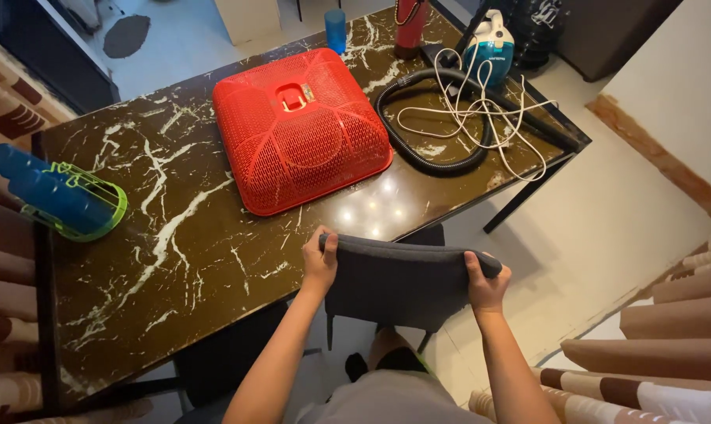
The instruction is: Moving dining chairs and preparing a vacuum cleaner for use by assembling parts and plugging it in.
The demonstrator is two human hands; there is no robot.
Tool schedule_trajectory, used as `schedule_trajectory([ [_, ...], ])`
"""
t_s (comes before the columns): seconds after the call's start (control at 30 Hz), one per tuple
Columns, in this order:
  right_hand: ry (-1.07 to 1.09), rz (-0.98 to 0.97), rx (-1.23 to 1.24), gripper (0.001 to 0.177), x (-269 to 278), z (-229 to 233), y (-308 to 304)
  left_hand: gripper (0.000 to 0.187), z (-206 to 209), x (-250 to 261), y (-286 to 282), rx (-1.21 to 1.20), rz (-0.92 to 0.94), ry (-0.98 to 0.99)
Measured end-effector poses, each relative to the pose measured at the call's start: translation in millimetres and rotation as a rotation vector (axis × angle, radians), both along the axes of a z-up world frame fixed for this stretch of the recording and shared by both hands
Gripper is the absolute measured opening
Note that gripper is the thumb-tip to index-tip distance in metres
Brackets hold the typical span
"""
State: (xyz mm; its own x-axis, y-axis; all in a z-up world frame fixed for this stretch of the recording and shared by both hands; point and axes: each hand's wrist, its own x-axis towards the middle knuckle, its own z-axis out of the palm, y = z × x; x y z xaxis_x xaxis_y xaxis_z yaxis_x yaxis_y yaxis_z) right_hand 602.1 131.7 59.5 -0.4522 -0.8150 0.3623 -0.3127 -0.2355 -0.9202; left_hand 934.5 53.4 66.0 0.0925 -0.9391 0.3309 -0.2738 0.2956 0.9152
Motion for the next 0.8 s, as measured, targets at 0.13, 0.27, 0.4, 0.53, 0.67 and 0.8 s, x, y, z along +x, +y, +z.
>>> schedule_trajectory([
  [0.13,0.038,-0.012,0.035,0.040,-2,-3,-1,0.067,-10,1,-6,0.016,0.007,0.007],
  [0.27,0.047,0.002,0.069,0.043,-4,-3,-4,0.067,-8,-1,-10,0.002,0.036,0.008],
  [0.4,0.080,-0.076,-0.081,0.035,-8,-20,-12,0.068,-10,-10,-10,-0.006,0.089,0.014],
  [0.53,0.017,0.092,0.086,0.041,-9,1,-8,0.069,-14,-9,-10,-0.018,0.111,0.010],
  [0.67,-0.026,0.141,0.111,0.041,-9,9,-10,0.069,-5,-14,-8,-0.010,0.187,-0.019],
  [0.8,-0.040,0.208,0.092,0.037,-11,18,-13,0.068,-13,-15,-8,-0.002,0.226,0.031],
])
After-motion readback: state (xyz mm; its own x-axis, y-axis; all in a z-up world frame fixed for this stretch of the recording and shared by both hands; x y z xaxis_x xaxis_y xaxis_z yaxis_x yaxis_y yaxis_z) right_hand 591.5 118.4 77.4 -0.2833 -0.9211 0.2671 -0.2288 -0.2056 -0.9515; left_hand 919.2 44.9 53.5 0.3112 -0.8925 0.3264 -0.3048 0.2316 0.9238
